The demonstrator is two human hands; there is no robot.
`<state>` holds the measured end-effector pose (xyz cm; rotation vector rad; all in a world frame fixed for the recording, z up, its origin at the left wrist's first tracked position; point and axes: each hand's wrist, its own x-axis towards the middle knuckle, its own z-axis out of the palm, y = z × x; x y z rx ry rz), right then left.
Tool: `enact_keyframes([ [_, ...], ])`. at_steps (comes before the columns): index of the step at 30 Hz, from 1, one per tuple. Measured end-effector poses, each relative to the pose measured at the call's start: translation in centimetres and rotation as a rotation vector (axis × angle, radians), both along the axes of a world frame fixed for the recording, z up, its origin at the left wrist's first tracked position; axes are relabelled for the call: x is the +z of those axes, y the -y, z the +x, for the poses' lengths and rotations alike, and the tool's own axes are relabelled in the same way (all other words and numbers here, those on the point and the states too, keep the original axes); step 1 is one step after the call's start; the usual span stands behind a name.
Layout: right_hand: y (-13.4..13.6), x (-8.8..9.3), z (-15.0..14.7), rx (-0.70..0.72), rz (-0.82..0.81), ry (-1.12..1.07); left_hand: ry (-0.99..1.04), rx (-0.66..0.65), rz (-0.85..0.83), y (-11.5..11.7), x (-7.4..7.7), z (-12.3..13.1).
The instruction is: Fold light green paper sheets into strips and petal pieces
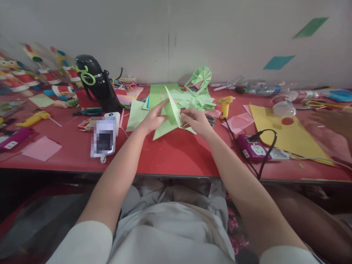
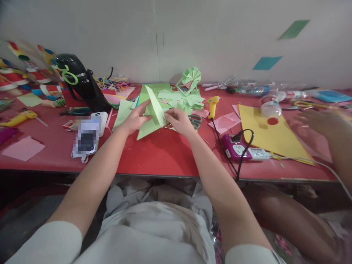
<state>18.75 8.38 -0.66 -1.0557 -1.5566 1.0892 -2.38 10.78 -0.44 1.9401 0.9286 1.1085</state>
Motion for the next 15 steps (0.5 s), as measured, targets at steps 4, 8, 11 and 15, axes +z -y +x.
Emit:
enact_keyframes([
  [4, 0.3, 0.1, -0.3, 0.025, 0.035, 0.091, -0.110, -0.003, 0.090, 0.1, 0.0, 0.0],
  [8, 0.2, -0.3, -0.3, 0.006, 0.080, 0.170, -0.172, -0.040, 0.080, 0.6, 0.0, 0.2],
  [11, -0.2, -0.8, -0.4, -0.053, 0.109, 0.167, -0.230, -0.077, 0.086, 0.9, -0.1, 0.3],
  [15, -0.7, -1.0, -0.3, -0.084, 0.157, 0.131, -0.268, -0.093, 0.063, 1.1, 0.0, 0.2],
])
